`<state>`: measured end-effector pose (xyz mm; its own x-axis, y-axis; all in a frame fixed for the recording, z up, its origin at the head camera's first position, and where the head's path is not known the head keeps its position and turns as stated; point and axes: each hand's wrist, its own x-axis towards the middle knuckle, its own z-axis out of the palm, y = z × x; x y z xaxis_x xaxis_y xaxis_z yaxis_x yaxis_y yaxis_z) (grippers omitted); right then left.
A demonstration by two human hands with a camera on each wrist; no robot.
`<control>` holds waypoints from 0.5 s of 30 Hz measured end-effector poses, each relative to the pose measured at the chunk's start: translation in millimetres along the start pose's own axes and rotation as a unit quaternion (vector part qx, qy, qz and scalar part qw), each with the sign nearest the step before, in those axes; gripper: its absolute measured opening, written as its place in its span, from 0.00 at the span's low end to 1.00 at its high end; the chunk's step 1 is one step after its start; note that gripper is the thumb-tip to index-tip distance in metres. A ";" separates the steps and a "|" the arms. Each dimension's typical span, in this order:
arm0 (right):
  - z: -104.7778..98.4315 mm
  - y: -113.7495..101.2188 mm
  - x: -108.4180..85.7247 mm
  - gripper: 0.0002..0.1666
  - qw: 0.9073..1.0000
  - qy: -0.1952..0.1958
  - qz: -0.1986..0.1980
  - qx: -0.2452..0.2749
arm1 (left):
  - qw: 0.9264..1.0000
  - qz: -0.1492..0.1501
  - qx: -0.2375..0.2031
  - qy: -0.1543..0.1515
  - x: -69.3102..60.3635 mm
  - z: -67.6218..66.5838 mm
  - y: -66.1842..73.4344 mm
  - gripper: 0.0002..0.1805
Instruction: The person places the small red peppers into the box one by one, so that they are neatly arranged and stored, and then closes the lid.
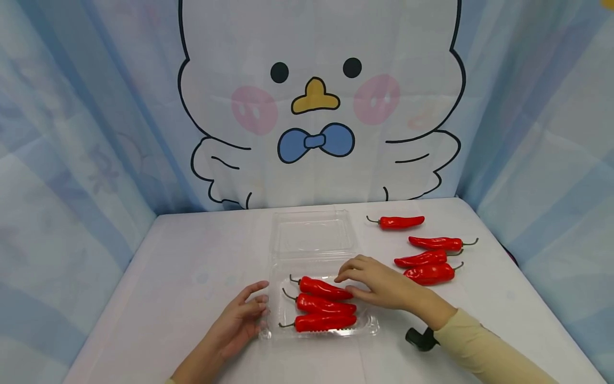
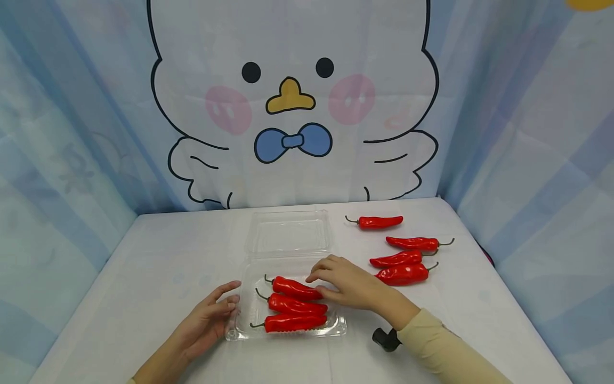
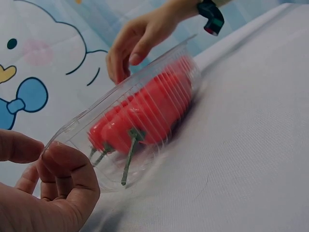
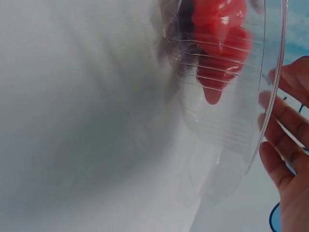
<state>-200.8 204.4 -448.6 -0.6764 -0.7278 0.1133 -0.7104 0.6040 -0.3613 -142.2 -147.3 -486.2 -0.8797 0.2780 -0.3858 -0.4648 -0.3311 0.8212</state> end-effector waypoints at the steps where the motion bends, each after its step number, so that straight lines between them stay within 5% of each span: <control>1: -0.7 0.3 -1.5 0.17 1.000 0.003 0.001 0.006 | 1.000 0.000 0.000 0.001 0.2 0.1 0.3 0.28; 15: -12.2 9.6 -30.5 0.17 0.998 0.030 0.047 -0.033 | 1.000 0.000 -0.002 -0.016 -1.2 -1.3 3.5 0.27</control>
<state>-189.4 236.3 -444.2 -0.7498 -0.6473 0.1370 -0.6529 0.6901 -0.3122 -142.9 -150.0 -483.4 -0.8760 0.3066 -0.3722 -0.4653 -0.3349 0.8193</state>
